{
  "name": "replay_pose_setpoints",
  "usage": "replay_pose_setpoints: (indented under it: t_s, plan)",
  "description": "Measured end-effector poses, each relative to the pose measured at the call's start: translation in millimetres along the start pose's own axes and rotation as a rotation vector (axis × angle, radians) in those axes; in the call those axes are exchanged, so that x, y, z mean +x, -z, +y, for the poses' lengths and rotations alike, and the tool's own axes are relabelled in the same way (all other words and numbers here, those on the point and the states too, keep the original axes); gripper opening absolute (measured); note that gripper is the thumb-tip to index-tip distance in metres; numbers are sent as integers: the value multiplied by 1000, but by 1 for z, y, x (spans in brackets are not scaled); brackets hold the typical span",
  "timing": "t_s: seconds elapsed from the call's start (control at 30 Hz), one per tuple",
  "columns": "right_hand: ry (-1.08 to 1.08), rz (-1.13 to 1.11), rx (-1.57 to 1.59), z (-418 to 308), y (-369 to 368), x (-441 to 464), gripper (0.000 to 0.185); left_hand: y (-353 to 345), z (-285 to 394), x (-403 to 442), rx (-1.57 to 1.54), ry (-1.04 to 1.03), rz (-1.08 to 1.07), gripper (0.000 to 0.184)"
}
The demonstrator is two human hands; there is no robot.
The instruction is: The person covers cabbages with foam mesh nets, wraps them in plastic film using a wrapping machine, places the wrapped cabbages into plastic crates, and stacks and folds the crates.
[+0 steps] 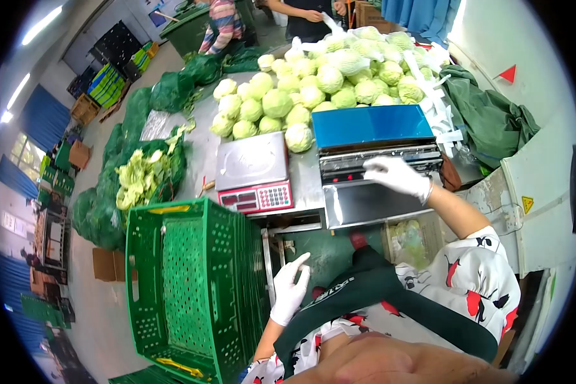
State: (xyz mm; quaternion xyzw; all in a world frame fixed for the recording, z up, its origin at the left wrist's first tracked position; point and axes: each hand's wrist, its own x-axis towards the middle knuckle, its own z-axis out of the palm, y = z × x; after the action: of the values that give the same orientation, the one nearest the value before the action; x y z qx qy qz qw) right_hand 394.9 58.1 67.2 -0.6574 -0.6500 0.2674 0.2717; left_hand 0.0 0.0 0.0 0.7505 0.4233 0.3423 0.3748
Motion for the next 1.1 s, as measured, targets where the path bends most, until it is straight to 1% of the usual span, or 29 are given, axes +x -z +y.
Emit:
replay_pose_setpoints:
  t_s: [0.03, 0.07, 0.1, 0.13, 0.17, 0.2, 0.23, 0.27, 0.3, 0.33, 0.37, 0.43, 0.47, 0.5, 0.53, 0.6, 0.67, 0.7, 0.73, 0.77, 0.83, 0.87, 0.93, 0.97, 1.0, 1.03, 1.07, 1.1]
  plan:
    - [-10, 107, 79, 8, 10, 14, 47, 2, -7, 14, -68, 22, 10, 30]
    - [5, 260, 102, 13, 20, 29, 48, 4, -12, 32, -103, -25, 24, 29]
    - [-21, 238, -41, 72, 61, 25, 56, -51, 8, 42, -204, 148, -16, 28]
    - [67, 296, -174, 87, 55, 41, 63, -44, 7, 57, -190, 221, -86, 28]
    - [215, 385, -425, 99, 112, 81, 69, -83, 12, 115, -265, 210, -101, 27]
    - [197, 356, -451, 110, 126, 109, 74, -100, 17, 144, -279, 174, -108, 26]
    - [166, 305, -448, 128, 121, 132, 79, -103, 34, 163, -201, 225, -206, 27]
    - [232, 359, -447, 142, 155, 170, 82, -131, 47, 211, -302, 130, -227, 28]
    - [275, 384, -421, 165, 158, 205, 82, -147, 52, 235, -365, 86, -270, 29]
    - [270, 396, -350, 183, 163, 238, 80, -168, 34, 263, -418, 177, -339, 32]
    - [282, 417, -297, 191, 183, 277, 78, -184, 51, 305, -458, 179, -323, 34]
    - [61, 295, -87, 188, 211, 329, 75, -225, 34, 371, -584, 263, -319, 37]
    - [56, 286, -163, 219, 217, 375, 76, -239, 36, 407, -660, 283, -339, 41]
    - [196, 521, -163, 242, 209, 410, 57, -262, 23, 443, -760, 399, -358, 43]
    - [107, 454, -155, 248, 215, 432, 61, -278, 18, 475, -849, 428, -363, 48]
    - [58, 354, -29, 261, 215, 464, 64, -315, -2, 544, -1007, 493, -335, 63]
    - [51, 392, -41, 317, 181, 508, 65, -336, -4, 604, -1016, 629, -235, 75]
    - [101, 405, -33, 316, 167, 508, 65, -345, -9, 625, -1057, 583, -157, 80]
    - [146, 420, -34, 317, 165, 499, 65, -362, -25, 650, -1077, 585, -76, 89]
    - [184, 444, -37, 319, 165, 491, 65, -367, -30, 668, -1118, 629, -63, 90]
    - [168, 475, -22, 316, 162, 482, 62, -373, -20, 691, -1204, 714, -50, 93]
    - [153, 496, -15, 314, 159, 475, 61, -375, -14, 693, -1224, 688, -52, 92]
    - [267, 654, -75, 308, 153, 456, 57, -365, 11, 687, -1259, 629, -68, 91]
    - [325, 728, -111, 305, 150, 442, 56, -369, 7, 681, -1249, 606, -116, 89]
    - [328, 753, -167, 290, 152, 426, 52, -372, 3, 676, -1237, 573, -160, 86]
    - [352, 711, -192, 266, 155, 403, 52, -371, 4, 669, -1223, 538, -204, 84]
    - [375, 671, -217, 240, 158, 376, 51, -360, 20, 656, -1281, 599, -196, 74]
    - [394, 623, -240, 227, 159, 350, 50, -358, 20, 641, -1358, 476, -231, 71]
